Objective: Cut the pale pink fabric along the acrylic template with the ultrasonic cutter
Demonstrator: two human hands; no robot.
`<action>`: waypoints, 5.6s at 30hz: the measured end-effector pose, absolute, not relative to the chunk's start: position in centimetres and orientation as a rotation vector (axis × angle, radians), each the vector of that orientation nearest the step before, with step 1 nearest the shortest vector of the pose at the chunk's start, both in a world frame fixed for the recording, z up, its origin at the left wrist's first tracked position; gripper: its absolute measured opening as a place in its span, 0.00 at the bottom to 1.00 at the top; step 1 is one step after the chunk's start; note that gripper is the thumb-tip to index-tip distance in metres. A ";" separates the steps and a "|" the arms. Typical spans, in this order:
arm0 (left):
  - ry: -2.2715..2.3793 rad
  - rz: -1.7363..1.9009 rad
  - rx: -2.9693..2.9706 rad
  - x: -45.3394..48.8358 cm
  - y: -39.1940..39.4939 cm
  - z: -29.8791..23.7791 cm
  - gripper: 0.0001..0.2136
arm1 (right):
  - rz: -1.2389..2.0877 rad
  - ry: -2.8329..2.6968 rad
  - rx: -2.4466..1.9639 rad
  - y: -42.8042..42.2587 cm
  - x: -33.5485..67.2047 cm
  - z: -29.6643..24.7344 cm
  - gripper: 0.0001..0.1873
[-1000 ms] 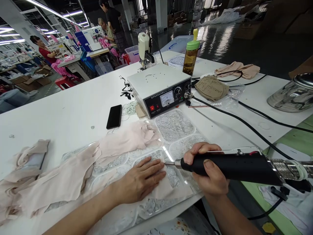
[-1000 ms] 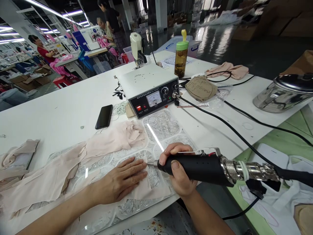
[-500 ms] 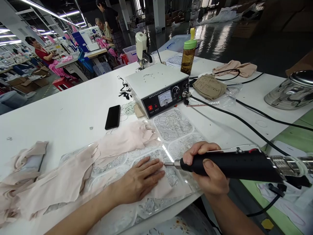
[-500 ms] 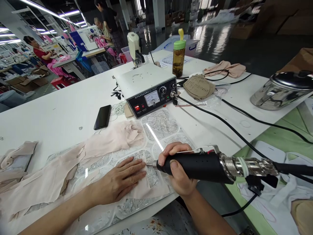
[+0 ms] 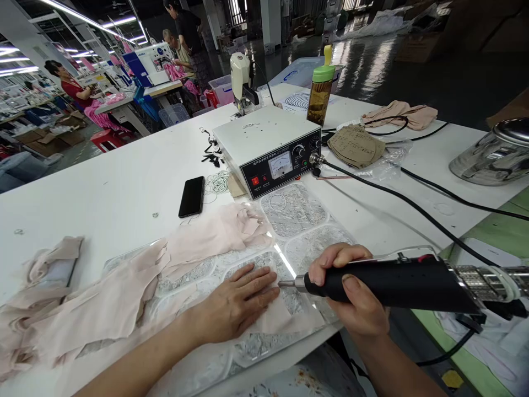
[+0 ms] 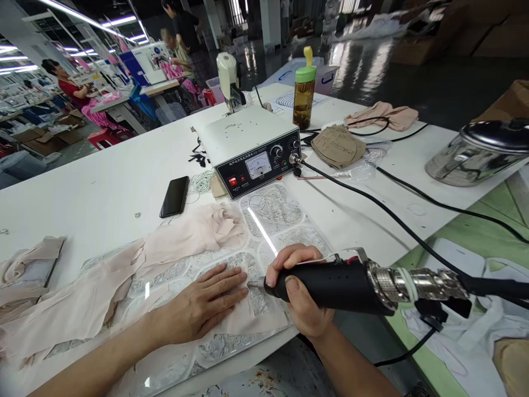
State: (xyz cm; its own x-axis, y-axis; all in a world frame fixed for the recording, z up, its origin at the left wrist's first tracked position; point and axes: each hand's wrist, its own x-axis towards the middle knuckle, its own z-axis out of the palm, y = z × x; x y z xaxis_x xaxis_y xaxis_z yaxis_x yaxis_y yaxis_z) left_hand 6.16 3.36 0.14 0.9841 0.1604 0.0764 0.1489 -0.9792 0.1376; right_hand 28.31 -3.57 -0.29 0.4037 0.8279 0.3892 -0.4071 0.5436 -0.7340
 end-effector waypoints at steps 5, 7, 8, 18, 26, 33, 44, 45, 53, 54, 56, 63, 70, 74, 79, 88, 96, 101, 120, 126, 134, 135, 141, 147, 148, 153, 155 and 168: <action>0.232 0.113 2.997 6.2 3.4 0.2 0.17 | 0.828 -0.850 -0.604 -3.3 28.2 -0.2 0.04; 0.228 0.109 2.999 6.2 3.5 0.2 0.17 | 0.830 -0.833 -0.598 -3.3 28.3 -0.1 0.04; 0.223 0.108 3.001 6.1 3.6 0.2 0.17 | 0.830 -0.814 -0.597 -3.3 28.3 -0.1 0.04; 0.165 0.063 2.942 6.0 4.4 0.4 0.18 | 0.925 -0.725 -0.580 -5.1 28.7 0.2 0.06; 0.224 0.019 2.869 6.1 3.8 0.8 0.15 | 0.980 -0.718 -0.558 -5.8 28.5 0.0 0.06; 0.219 -0.018 2.870 6.0 3.8 0.8 0.17 | 1.035 -0.733 -0.561 -6.4 28.6 0.2 0.06; 0.219 -0.016 2.820 5.9 3.8 0.8 0.18 | 1.051 -0.768 -0.592 -6.9 28.4 0.3 0.07; 0.219 -0.009 2.811 5.9 3.9 0.8 0.18 | 1.050 -0.770 -0.597 -7.0 28.4 0.4 0.07; 0.219 -0.016 2.774 5.8 3.9 0.7 0.18 | 1.029 -0.804 -0.597 -7.0 28.2 0.6 0.07; 0.221 -0.023 2.774 5.8 4.0 0.7 0.18 | 1.028 -0.803 -0.596 -7.0 28.3 0.6 0.07; 0.223 -0.030 2.770 5.7 4.0 0.7 0.18 | 1.034 -0.805 -0.602 -7.1 28.4 0.6 0.07; 0.217 0.002 2.752 5.7 3.9 0.6 0.18 | 0.948 -0.764 -0.658 -6.8 29.0 0.8 0.06; 0.218 -0.012 2.751 5.8 3.9 0.6 0.18 | 0.891 -0.806 -0.690 -5.8 28.5 0.9 0.05; 0.214 -0.007 2.752 5.8 3.9 0.5 0.18 | 0.882 -0.807 -0.691 -5.6 28.4 0.8 0.05; 0.207 0.016 2.751 5.7 3.9 0.6 0.18 | 0.879 -0.826 -0.690 -5.5 28.4 0.8 0.05; 0.209 0.032 2.741 5.8 3.9 0.5 0.18 | 0.893 -0.872 -0.661 -5.1 28.3 0.7 0.04; 0.205 0.037 2.750 5.8 3.9 0.4 0.18 | 0.870 -0.834 -0.668 -5.1 28.4 0.5 0.04; 0.194 0.010 2.763 5.8 4.0 0.4 0.18 | 0.904 -0.826 -0.664 -5.6 28.6 0.7 0.05; 0.168 0.005 2.806 5.9 4.2 0.5 0.17 | 0.927 -0.894 -0.606 -5.4 28.3 0.6 0.03; 0.166 -0.009 2.831 5.6 4.6 0.6 0.17 | 0.936 -0.783 -0.634 -6.1 29.0 0.5 0.05; 0.223 0.106 2.908 4.7 5.0 0.9 0.16 | 1.029 -0.782 -0.692 -8.4 30.2 1.0 0.08; 0.244 0.165 2.921 4.8 4.5 1.0 0.16 | 1.034 -0.786 -0.699 -8.5 30.2 1.0 0.08; 0.502 0.409 2.921 5.0 -0.1 0.8 0.12 | 1.057 -0.790 -0.733 -9.0 30.0 1.0 0.09; 0.576 0.361 2.904 4.3 -1.4 -0.1 0.13 | 1.097 -0.813 -0.830 -9.9 29.9 1.9 0.08; 0.579 0.353 2.907 4.3 -1.5 -0.1 0.13 | 1.106 -0.808 -0.842 -10.0 29.8 2.0 0.08; 0.535 0.362 2.959 4.7 -1.8 0.2 0.13 | 1.125 -0.763 -0.873 -10.1 29.3 2.2 0.07; 0.497 0.354 2.977 4.9 -1.9 0.1 0.14 | 1.112 -0.760 -0.872 -10.1 29.2 2.2 0.08; 0.479 0.241 2.921 4.8 -1.9 -0.4 0.17 | 1.106 -0.822 -0.871 -10.3 29.7 2.2 0.09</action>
State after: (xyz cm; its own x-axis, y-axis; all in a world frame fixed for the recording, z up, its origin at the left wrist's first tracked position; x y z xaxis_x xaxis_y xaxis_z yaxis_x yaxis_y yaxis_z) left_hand 4.83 -1.88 -0.36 0.9353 0.3288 0.1309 0.3009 -0.9336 0.1945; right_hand 29.66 -10.31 2.23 0.2433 0.9626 0.1196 -0.3918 0.2103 -0.8957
